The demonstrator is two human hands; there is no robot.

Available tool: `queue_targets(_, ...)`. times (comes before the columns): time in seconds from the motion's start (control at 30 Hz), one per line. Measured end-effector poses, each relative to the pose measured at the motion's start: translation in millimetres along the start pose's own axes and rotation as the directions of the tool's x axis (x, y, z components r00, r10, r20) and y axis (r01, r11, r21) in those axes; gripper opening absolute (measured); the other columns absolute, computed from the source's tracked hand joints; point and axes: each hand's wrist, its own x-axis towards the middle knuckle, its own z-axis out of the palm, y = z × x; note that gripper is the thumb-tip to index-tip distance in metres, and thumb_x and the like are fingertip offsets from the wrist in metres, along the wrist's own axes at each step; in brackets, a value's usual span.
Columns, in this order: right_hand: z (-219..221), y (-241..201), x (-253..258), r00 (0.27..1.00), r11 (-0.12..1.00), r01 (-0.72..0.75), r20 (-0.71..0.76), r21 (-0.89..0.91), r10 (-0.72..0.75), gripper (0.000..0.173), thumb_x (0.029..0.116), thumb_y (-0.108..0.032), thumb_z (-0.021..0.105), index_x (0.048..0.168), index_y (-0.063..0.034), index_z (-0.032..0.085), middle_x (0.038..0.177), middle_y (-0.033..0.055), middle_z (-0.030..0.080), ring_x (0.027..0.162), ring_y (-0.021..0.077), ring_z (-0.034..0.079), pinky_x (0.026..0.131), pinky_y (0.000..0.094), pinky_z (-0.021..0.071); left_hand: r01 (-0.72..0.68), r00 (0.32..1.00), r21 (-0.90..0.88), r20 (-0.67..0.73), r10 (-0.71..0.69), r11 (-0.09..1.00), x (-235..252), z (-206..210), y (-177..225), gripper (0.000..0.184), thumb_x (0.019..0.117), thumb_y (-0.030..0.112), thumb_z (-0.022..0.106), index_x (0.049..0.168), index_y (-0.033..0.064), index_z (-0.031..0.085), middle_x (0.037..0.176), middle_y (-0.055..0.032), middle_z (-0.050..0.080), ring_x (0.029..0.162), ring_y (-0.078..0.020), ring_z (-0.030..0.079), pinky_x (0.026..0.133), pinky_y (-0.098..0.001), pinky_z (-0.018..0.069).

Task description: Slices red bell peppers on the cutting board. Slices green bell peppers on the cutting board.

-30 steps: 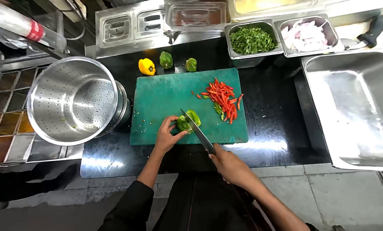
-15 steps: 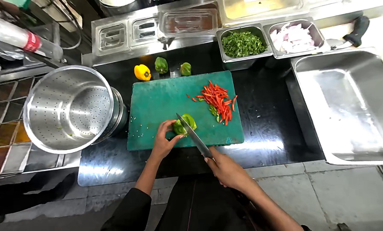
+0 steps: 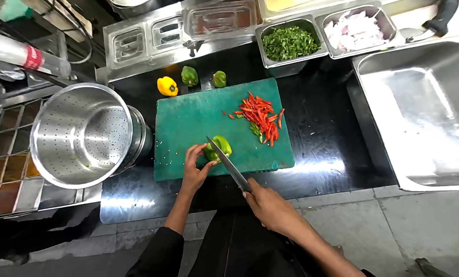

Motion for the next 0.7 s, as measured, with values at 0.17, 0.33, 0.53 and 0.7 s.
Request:
queue_targets(0.17, 1, -2, 8, 1.000, 1.000, 0.014, -0.006, 0.000, -0.014, 0.034, 0.1128, -0.035, 0.035, 0.135, -0.0121, 0.047, 0.085, 0.0121, 0.061, 0.067, 0.0256, 0.066, 0.065, 0.0428, 0.0566, -0.031, 0.999, -0.046, -0.020, 0.030, 0.998, -1, 0, -1, 0.057, 0.0830, 0.013, 0.082, 0.135, 0.0031, 0.061, 0.137, -0.0108, 0.054, 0.122, -0.0160, 0.059, 0.103, -0.0321, 0.0528)
queue_targets(0.33, -3, -11, 28, 0.999, 0.999, 0.029, -0.040, 0.019, -0.028, 0.032, 0.1124, -0.035, 0.038, 0.133, -0.0118, 0.047, 0.081, 0.0113, 0.060, 0.061, 0.0233, 0.064, 0.062, 0.0395, 0.0564, -0.016, 1.000, -0.104, -0.008, 0.016, 0.994, -1, -1, -1, 0.054, 0.0873, 0.015, 0.078, 0.137, 0.0040, 0.060, 0.139, -0.0081, 0.054, 0.122, -0.0136, 0.059, 0.103, -0.0298, 0.0530)
queue_targets(0.53, -17, -2, 31, 0.998, 0.998, 0.053, -0.030, -0.030, -0.054, 0.031, 0.1121, -0.034, 0.040, 0.135, -0.0137, 0.047, 0.078, 0.0106, 0.059, 0.058, 0.0217, 0.063, 0.058, 0.0385, 0.0556, 0.006, 0.999, -0.009, -0.042, -0.007, 1.000, -1, 4, 3, 0.055, 0.0864, 0.010, 0.078, 0.137, 0.0005, 0.059, 0.138, -0.0143, 0.053, 0.122, -0.0176, 0.060, 0.102, -0.0312, 0.0539)
queue_targets(0.7, -19, 0, 11, 0.999, 0.987, 0.018, -0.024, -0.160, -0.023, 0.030, 0.1122, -0.033, 0.039, 0.134, -0.0131, 0.048, 0.085, 0.0130, 0.062, 0.070, 0.0276, 0.067, 0.068, 0.0443, 0.0564, 0.017, 0.998, 0.037, -0.061, -0.015, 0.999, -6, 7, 2, 0.056, 0.0865, 0.012, 0.076, 0.138, -0.0008, 0.059, 0.139, -0.0165, 0.052, 0.121, -0.0186, 0.060, 0.102, -0.0324, 0.0539)
